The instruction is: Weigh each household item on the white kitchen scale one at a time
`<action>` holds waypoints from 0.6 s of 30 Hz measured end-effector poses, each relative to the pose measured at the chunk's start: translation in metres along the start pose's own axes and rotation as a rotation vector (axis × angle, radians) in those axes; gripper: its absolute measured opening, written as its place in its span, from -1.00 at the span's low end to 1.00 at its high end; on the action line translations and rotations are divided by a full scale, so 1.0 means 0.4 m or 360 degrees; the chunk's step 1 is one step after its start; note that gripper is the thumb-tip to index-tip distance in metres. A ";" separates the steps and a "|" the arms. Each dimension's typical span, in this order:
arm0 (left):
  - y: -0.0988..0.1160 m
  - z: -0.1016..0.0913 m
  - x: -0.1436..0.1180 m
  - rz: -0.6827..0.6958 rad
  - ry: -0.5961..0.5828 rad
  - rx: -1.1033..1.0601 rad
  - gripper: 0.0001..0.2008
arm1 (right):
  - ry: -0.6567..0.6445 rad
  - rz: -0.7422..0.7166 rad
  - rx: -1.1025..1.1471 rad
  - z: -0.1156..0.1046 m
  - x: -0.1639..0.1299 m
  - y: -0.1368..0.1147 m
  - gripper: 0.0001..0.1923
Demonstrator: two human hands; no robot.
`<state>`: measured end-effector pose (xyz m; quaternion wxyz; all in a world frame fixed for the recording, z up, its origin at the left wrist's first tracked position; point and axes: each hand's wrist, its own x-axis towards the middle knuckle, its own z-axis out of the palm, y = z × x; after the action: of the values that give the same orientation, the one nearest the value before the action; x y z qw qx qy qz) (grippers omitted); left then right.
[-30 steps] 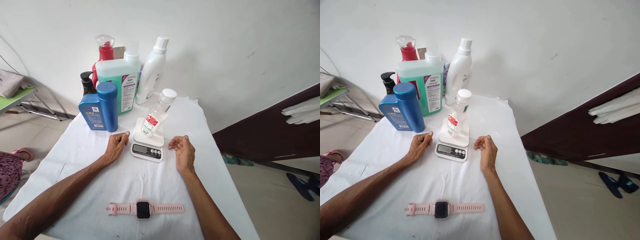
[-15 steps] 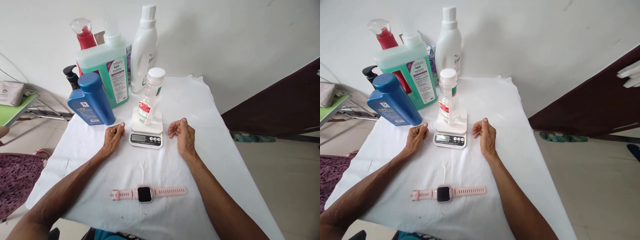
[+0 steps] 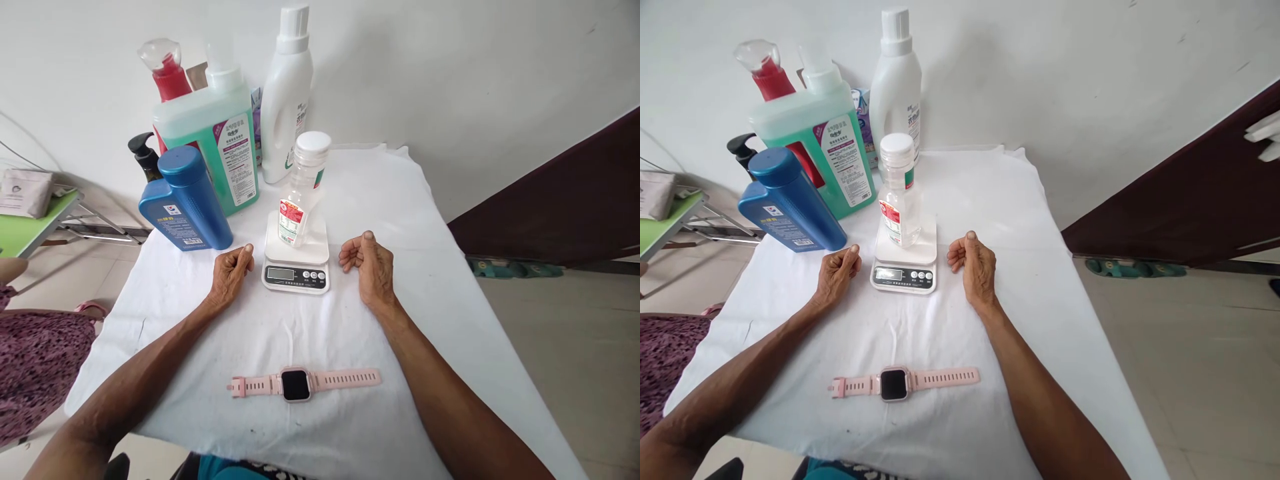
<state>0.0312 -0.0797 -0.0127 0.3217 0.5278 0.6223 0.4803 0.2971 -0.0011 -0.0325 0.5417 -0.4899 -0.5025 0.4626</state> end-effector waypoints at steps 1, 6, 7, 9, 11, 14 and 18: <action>-0.005 0.001 0.000 -0.0008 0.0007 -0.0004 -0.35 | 0.0004 0.0001 -0.0001 0.000 0.000 0.000 -0.22; -0.002 -0.004 -0.014 0.0004 0.0118 0.0137 -0.44 | 0.0017 -0.0013 0.0017 0.001 0.002 0.000 -0.24; 0.009 -0.004 -0.017 0.0065 0.0157 0.0191 -0.49 | 0.0024 -0.0004 0.0024 0.001 0.003 0.000 -0.24; 0.040 -0.001 -0.018 0.0263 0.0221 0.0292 -0.58 | 0.0035 0.0027 0.0042 0.002 0.005 -0.001 -0.24; 0.079 0.013 -0.008 0.0497 0.0249 0.0392 -0.49 | 0.0034 0.0046 0.0058 0.002 0.007 -0.003 -0.25; 0.133 0.053 0.036 0.0704 0.0270 0.0575 -0.11 | 0.0021 0.0048 0.0070 0.001 0.010 -0.008 -0.26; 0.175 0.119 0.113 0.0691 0.0251 0.0668 0.08 | 0.0009 0.0066 0.0094 -0.001 0.010 -0.015 -0.24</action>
<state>0.0882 -0.0252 0.0421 0.0463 0.6644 0.6036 0.4383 0.2978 0.0023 -0.0262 0.5478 -0.4852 -0.4769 0.4869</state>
